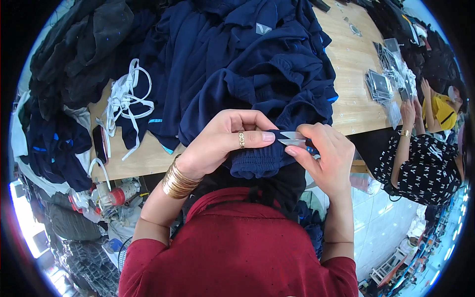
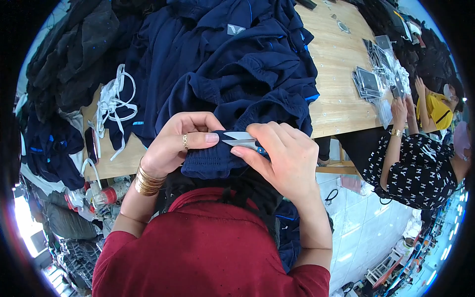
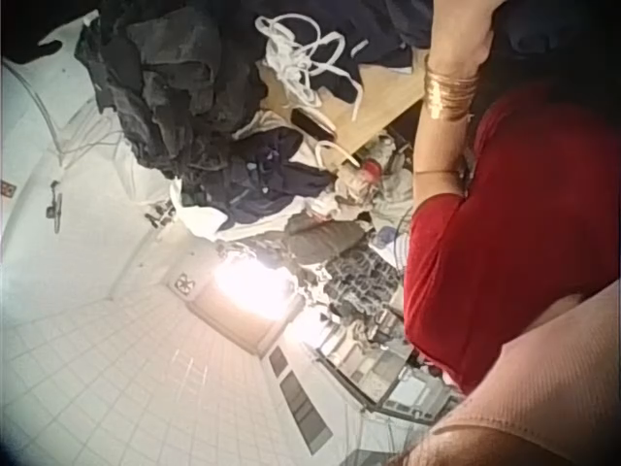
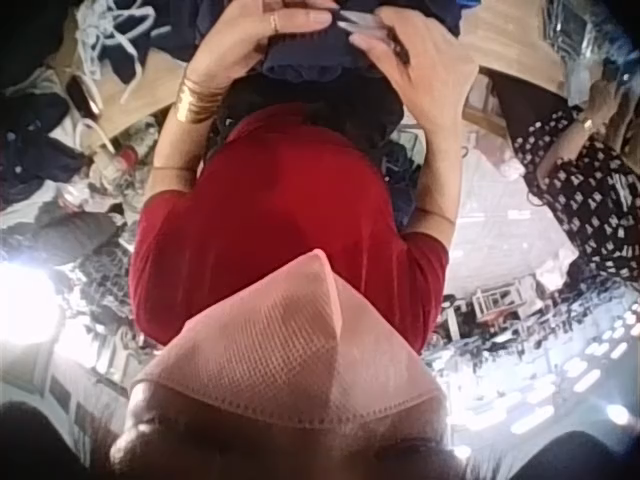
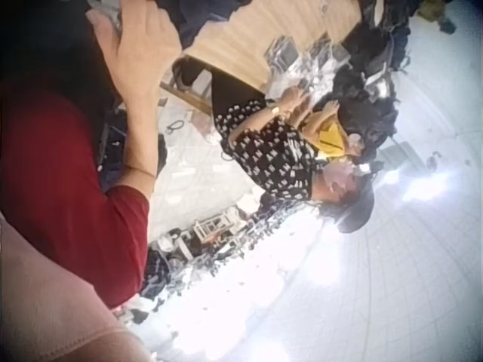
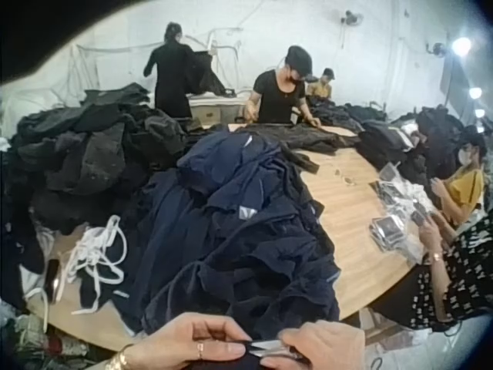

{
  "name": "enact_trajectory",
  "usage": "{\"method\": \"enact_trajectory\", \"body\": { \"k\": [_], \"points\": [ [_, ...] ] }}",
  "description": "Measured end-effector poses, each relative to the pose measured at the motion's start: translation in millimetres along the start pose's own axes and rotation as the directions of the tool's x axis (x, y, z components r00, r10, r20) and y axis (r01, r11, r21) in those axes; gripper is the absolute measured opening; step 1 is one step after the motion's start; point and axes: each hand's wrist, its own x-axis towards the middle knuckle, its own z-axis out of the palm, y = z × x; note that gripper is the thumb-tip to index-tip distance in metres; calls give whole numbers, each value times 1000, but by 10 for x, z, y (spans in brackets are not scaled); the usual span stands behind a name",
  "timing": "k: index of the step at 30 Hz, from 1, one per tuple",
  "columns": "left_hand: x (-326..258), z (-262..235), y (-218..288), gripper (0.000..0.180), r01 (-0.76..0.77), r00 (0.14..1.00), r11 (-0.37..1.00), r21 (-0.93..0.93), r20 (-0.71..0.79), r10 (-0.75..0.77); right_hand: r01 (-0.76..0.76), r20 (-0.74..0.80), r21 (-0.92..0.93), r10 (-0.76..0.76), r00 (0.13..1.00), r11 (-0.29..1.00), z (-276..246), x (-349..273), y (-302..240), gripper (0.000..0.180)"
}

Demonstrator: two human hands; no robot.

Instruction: Trimming loose threads from blue athletic garments using specialized snips.

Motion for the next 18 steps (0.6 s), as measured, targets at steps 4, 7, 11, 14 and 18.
{"method": "enact_trajectory", "body": {
  "k": [4, 7, 11, 14, 18],
  "points": [
    [4, 15, 16, 21, 23, 1000, 999, -34, 7, -23, 18, -17, -34, -19, 1000, 999, -9, 10, 1, 30],
    [16, 5, 0, 21, 11, 1000, 1000, -26, 8, -11, 48, -21, -71, -50, 999, 996, -16, 12, 13, 29],
    [33, -27, -21, 21, -5, 1000, 1000, 14, 6, 5, -84, -14, 8, 85, 996, 996, -6, -7, 21, 30],
    [14, -15, 6, 20, 6, 1000, 1000, 17, -12, -6, -225, 36, 335, 226, 973, 915, -32, 59, 21, 31],
    [-1, 8, 73, 23, -88, 994, 967, 238, 84, 69, -209, 220, 615, 90, 971, 760, 104, 113, 217, 30]
  ]
}}
